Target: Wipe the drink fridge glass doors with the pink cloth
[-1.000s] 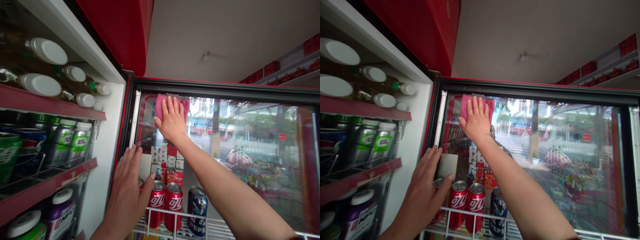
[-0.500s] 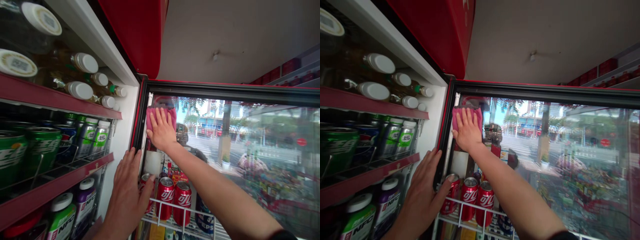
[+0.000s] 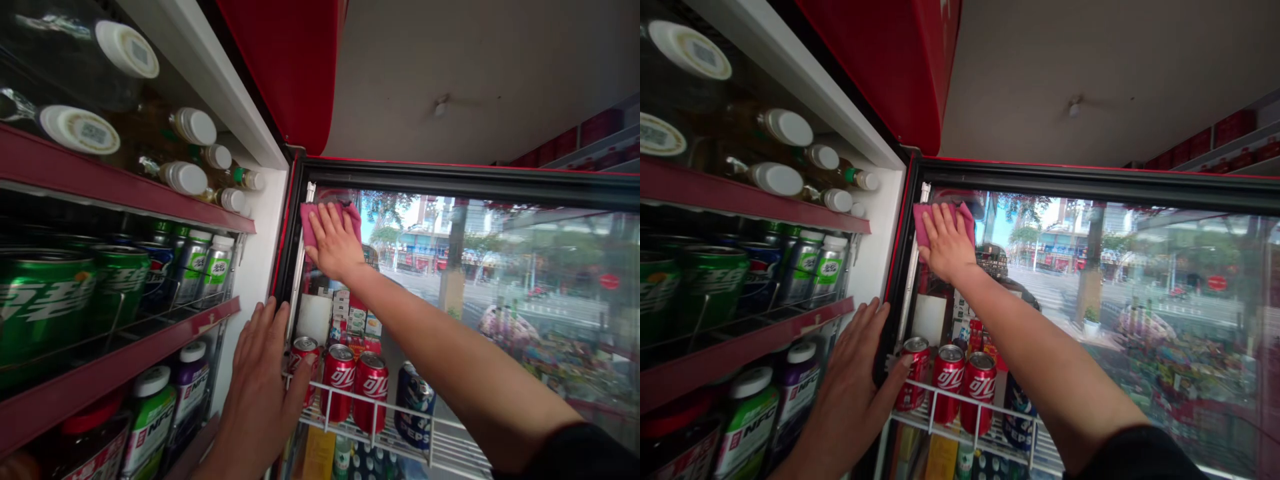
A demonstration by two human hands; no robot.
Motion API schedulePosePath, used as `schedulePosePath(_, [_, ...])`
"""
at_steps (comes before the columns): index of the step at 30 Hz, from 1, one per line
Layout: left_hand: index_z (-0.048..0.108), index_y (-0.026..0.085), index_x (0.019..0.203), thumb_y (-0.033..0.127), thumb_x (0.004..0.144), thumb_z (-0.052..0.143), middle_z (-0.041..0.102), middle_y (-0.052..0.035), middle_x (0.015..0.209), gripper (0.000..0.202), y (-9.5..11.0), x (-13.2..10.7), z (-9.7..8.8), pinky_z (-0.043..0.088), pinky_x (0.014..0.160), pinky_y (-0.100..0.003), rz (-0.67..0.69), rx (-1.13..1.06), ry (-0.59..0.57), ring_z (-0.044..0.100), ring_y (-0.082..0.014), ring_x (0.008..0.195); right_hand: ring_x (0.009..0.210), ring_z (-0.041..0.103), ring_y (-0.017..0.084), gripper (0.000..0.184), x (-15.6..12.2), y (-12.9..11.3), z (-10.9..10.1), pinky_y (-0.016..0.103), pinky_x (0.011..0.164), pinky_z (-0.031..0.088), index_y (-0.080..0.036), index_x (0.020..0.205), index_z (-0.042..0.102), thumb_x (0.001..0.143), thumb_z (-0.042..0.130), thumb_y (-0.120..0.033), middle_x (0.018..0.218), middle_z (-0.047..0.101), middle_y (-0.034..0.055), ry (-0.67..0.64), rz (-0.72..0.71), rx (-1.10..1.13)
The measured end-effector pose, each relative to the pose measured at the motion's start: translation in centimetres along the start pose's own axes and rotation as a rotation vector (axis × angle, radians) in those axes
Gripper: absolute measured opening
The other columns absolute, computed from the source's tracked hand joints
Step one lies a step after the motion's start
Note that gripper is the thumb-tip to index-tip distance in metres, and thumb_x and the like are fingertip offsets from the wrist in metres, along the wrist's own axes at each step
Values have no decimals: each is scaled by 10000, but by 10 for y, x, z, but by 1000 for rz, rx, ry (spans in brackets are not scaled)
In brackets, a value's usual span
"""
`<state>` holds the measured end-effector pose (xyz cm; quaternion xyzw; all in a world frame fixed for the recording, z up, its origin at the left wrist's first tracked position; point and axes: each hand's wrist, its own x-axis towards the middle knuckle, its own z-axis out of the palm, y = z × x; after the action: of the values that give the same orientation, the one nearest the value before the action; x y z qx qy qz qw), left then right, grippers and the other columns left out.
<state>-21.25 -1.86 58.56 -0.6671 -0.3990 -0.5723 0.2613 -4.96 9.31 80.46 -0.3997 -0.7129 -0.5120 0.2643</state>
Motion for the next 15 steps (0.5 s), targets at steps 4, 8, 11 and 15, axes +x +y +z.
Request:
schedulePosePath(4, [269,242,1754,440,1058,595,400,-186,1803,794,4,-10,2,434,1315,-685,-56,-11,-22,356,-364,1701,1760,125,419,812,14,-2,2,677,1415,84,-81,1776,284,1102,525,-464,1877,168,218,47,82,36])
schedulePosePath(8, [246,271,1766,467,1061,589,375,-180,1817,808,16,-26,9,429,1310,-707,-137,-61,-36,348,-376,1704,1756,115,448,834,-24,-31,17,701,1403,126,-64,1772,285,1103,558,-480,1871,136,249,30,129,47])
schedulePosePath(11, [259,274,1766,481,1065,581,401,-186,1802,799,29,-37,15,429,1309,-714,-186,-107,-54,357,-382,1699,1755,134,440,872,-61,-45,23,675,1391,233,-74,1772,289,1094,596,-529,1867,131,244,-37,33,47])
schedulePosePath(15, [260,291,1769,473,1064,593,384,-174,1814,801,48,-44,18,437,1309,-702,-219,-166,-70,359,-382,1698,1758,160,390,860,-96,-32,15,622,1392,289,-120,1780,284,1101,584,-553,1879,135,175,-106,-80,40])
